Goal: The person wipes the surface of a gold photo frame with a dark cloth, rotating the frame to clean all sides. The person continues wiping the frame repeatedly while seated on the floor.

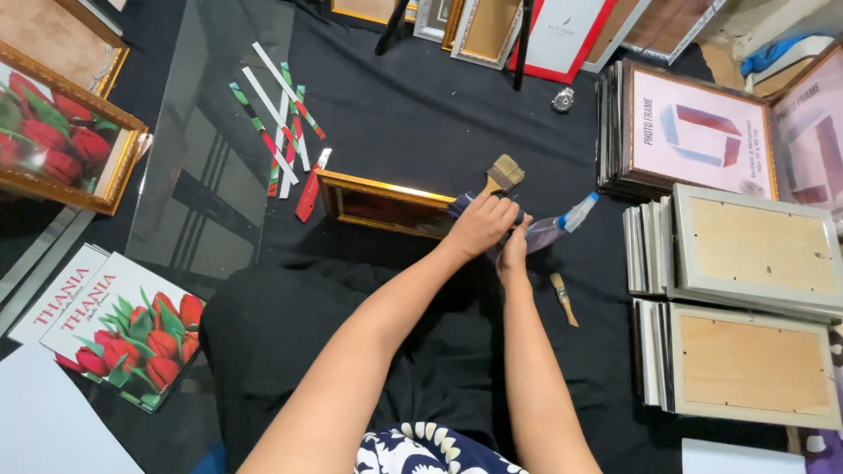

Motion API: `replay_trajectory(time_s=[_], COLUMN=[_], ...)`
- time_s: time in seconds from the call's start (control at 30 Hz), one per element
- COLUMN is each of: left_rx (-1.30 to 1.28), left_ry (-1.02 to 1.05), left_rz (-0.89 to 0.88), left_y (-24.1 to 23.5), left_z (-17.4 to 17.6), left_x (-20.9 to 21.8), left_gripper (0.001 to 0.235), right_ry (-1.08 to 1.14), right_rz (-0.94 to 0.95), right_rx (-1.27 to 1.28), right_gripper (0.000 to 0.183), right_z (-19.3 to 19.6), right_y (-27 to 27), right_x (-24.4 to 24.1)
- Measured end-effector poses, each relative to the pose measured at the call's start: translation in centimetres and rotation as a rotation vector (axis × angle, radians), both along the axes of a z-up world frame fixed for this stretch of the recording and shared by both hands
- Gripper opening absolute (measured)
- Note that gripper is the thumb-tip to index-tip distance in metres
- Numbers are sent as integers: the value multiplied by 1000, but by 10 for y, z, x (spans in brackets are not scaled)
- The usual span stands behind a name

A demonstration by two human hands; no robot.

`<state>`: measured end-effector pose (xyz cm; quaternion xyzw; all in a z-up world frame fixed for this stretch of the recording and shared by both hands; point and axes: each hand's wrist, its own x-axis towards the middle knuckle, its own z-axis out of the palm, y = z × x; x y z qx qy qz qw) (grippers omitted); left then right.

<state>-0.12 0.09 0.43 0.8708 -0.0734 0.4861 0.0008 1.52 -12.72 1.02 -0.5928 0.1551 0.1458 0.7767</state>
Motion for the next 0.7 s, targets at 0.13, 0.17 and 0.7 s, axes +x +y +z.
replay_trajectory(time_s=[0.13, 0.17, 0.7], left_rx=[11, 13, 34], left_ry=[27, 38, -20], left_rz=[-54, -75, -64], left_y=[7, 9, -6], left_z=[15, 20, 42], left_x=[-7, -9, -4], left_gripper=[36, 35, 22], right_ry=[-20, -50, -56], right_rz=[33, 61, 125], right_rx=[-15, 26, 36], right_gripper=[62, 59, 64], right_z=[-10, -15, -14], right_y=[-2, -1, -2], right_x=[6, 8, 0])
